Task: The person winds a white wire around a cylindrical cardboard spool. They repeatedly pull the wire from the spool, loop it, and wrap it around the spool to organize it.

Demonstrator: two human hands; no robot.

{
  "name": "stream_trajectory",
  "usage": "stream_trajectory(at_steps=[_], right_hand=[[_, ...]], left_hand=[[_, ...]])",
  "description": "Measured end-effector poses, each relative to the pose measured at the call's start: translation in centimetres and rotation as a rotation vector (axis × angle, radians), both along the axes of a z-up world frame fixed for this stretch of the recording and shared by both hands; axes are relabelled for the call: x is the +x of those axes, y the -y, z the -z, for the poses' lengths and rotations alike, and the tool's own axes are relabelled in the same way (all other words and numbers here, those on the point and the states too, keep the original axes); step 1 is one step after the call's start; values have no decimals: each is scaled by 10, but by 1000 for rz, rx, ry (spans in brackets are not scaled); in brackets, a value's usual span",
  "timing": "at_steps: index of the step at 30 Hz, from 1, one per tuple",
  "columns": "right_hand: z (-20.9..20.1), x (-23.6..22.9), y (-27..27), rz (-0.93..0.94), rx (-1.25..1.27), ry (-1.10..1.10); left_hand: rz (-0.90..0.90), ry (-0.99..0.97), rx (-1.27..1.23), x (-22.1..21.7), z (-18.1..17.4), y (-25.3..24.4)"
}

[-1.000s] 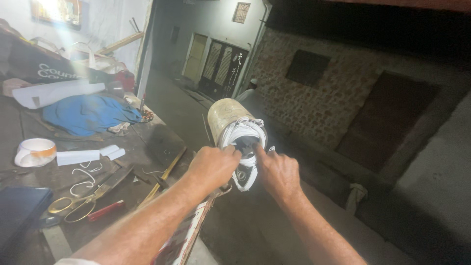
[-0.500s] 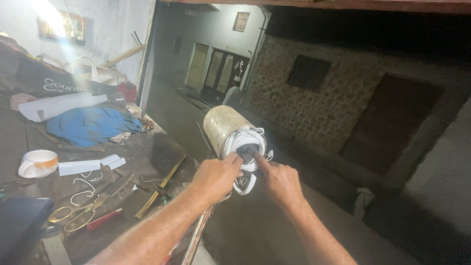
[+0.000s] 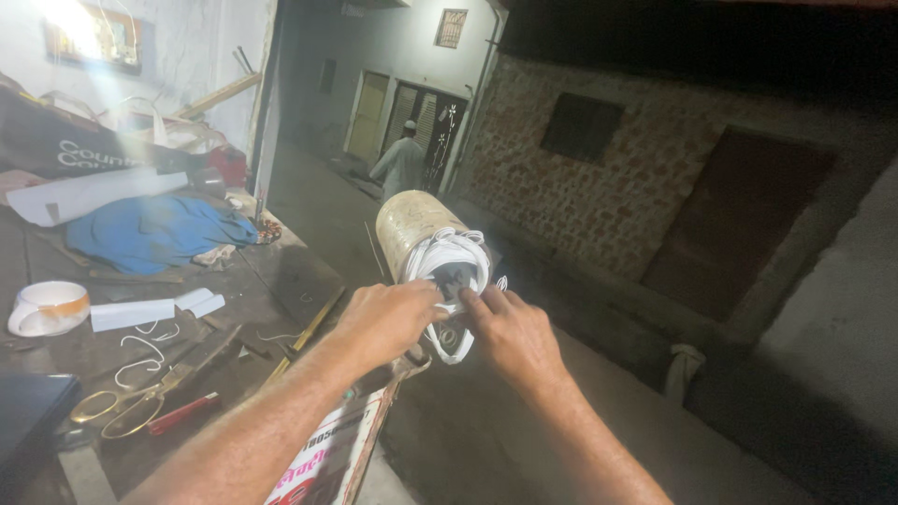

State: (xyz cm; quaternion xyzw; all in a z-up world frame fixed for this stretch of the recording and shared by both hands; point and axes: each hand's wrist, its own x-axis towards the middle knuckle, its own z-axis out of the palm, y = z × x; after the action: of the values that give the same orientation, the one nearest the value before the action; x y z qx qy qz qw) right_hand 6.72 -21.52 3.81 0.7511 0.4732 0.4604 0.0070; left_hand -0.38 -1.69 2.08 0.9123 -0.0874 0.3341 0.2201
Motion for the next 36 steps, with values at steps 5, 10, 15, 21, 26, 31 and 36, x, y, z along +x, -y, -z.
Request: stream_trajectory(at_steps=[5,10,15,21,26,31,36], right_hand=[[-2,-2,-8,-102,13,108],[-4,-1,-11,-103,32,109],[-6,5,-11,-82,8,87],[-7,9,-13,-103,16,50],[-14,23,-33,-47,22,6],[-9,21,-32,0,-10,-150],[2,10,-32,-120,142,-211]], left_hand=[[-85,-75,-29,-1,-6,-3],[-93,-111,-123,2,-10,-2],[-6,-73,-222,9,-13,-5],[-103,-107,-171,5,-12,-3],[-244,-58,25,10,-11,3],[-204,2,79,-1,-8,-6],[-278,-62,284,-5,-5,-5]])
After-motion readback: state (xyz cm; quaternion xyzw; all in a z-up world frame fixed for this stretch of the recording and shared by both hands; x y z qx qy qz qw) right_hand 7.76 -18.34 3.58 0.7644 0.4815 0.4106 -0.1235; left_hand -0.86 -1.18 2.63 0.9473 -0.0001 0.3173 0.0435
